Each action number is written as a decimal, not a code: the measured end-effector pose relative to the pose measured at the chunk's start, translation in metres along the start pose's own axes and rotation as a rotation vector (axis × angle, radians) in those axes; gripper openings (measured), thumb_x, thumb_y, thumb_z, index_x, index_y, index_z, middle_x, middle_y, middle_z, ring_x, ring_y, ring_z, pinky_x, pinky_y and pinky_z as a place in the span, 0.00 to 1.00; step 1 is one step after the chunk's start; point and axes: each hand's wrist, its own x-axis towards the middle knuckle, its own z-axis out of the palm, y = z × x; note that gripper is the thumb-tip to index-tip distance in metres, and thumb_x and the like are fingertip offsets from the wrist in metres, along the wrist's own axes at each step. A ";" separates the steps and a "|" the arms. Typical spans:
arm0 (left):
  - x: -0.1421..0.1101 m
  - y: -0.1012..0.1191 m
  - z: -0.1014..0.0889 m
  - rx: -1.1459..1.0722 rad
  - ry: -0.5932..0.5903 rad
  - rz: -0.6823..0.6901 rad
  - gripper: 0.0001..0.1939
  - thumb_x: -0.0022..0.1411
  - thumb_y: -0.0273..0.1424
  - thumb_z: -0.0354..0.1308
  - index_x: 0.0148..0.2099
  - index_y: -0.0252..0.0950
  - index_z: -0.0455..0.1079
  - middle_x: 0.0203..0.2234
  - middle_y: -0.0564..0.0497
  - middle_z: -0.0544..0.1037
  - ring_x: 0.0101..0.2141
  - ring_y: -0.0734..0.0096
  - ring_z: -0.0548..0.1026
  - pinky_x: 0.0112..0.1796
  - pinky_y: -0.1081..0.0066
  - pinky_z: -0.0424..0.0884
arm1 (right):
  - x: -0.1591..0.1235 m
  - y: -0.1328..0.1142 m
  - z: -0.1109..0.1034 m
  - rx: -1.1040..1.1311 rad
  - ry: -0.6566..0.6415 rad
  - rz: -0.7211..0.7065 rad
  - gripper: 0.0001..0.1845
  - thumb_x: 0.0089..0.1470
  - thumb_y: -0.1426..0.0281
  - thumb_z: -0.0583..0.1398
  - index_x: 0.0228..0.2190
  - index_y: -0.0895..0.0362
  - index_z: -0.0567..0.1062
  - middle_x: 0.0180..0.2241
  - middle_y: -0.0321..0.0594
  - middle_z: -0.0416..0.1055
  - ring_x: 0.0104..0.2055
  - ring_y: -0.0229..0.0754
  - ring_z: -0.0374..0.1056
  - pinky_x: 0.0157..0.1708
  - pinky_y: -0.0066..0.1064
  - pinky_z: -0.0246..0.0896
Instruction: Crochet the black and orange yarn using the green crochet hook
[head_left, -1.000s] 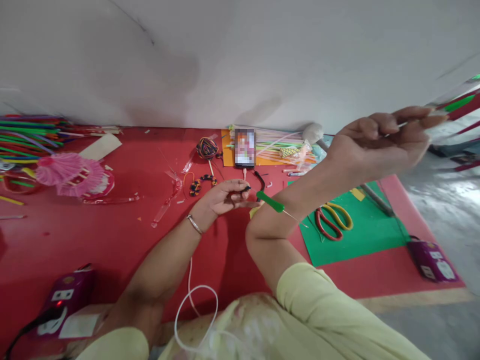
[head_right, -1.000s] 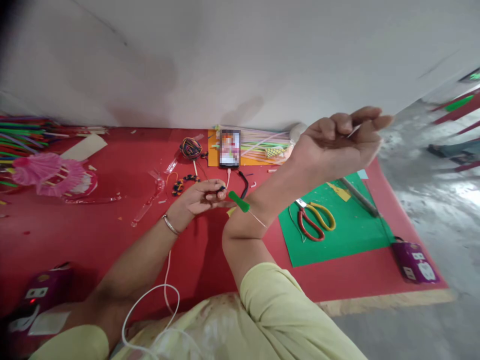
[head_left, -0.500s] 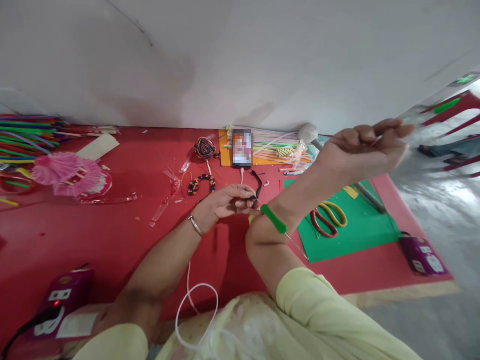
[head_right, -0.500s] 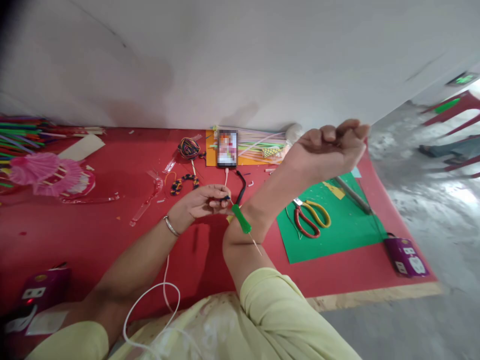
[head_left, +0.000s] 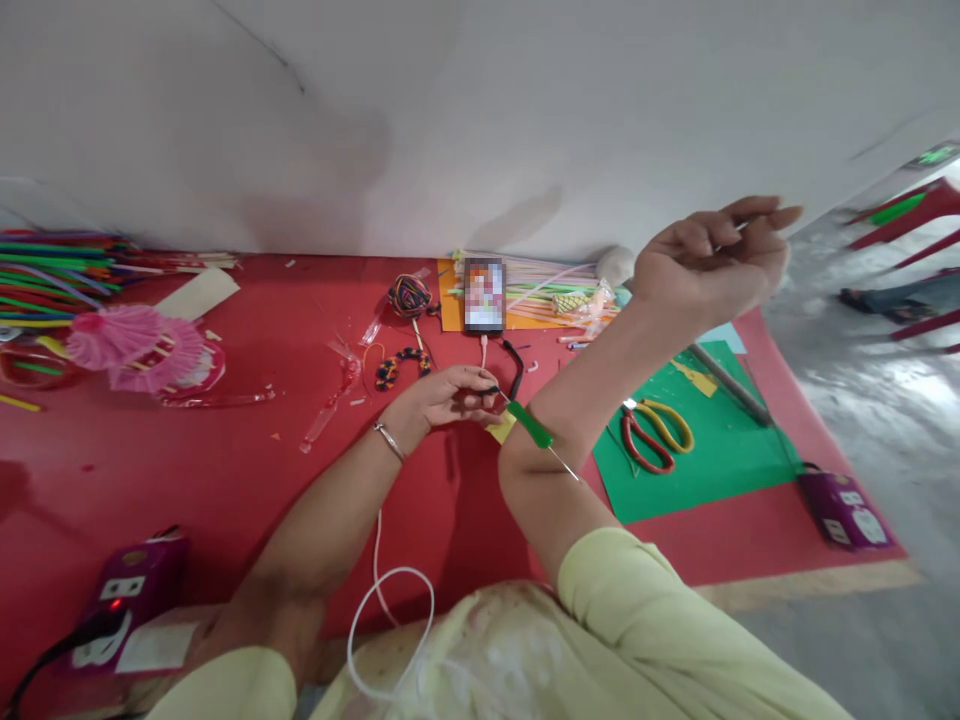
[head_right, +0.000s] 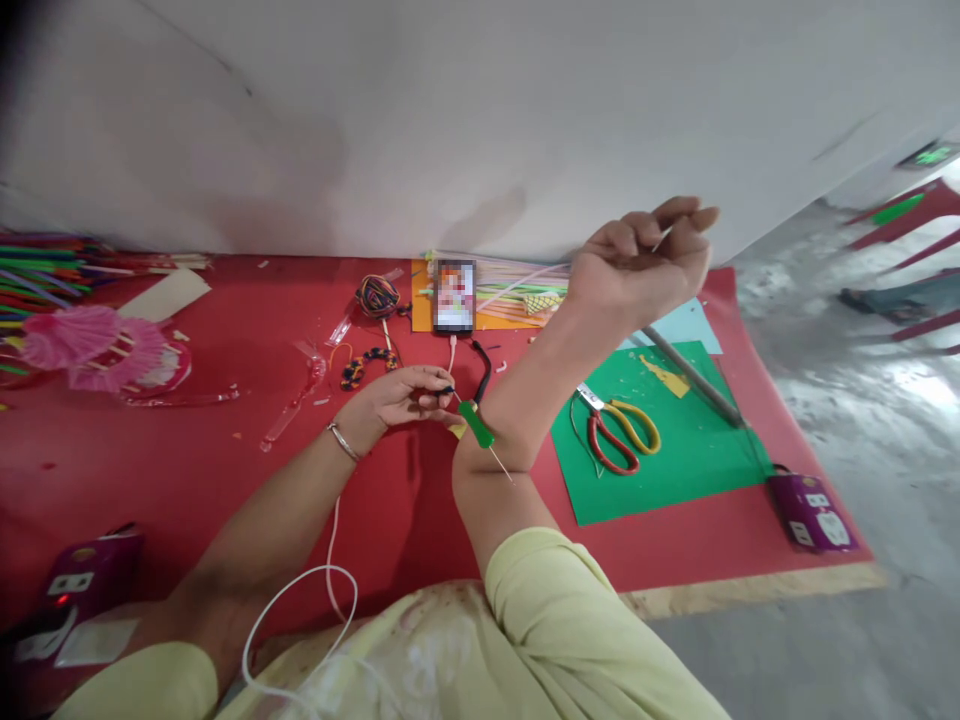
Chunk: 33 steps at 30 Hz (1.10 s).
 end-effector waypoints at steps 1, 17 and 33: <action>-0.001 0.002 0.000 -0.021 0.010 0.023 0.06 0.52 0.24 0.69 0.32 0.30 0.76 0.20 0.51 0.76 0.16 0.84 0.64 0.43 0.55 0.84 | -0.002 0.003 0.006 -0.140 -0.068 -0.043 0.24 0.67 0.75 0.48 0.26 0.55 0.79 0.29 0.30 0.79 0.12 0.20 0.56 0.13 0.09 0.33; 0.002 0.017 -0.011 -0.215 0.301 0.501 0.04 0.56 0.24 0.65 0.29 0.32 0.74 0.21 0.52 0.76 0.17 0.85 0.60 0.34 0.73 0.79 | 0.015 0.033 -0.020 -1.402 -0.661 -0.559 0.41 0.71 0.58 0.36 0.22 0.48 0.80 0.31 0.27 0.73 0.15 0.18 0.62 0.14 0.15 0.44; -0.001 0.020 -0.011 -0.178 0.408 0.623 0.06 0.54 0.26 0.68 0.32 0.33 0.73 0.23 0.55 0.76 0.18 0.86 0.63 0.29 0.79 0.73 | -0.014 0.022 -0.040 -1.936 -0.572 -0.371 0.07 0.53 0.75 0.56 0.30 0.51 0.71 0.36 0.35 0.68 0.21 0.29 0.54 0.15 0.24 0.42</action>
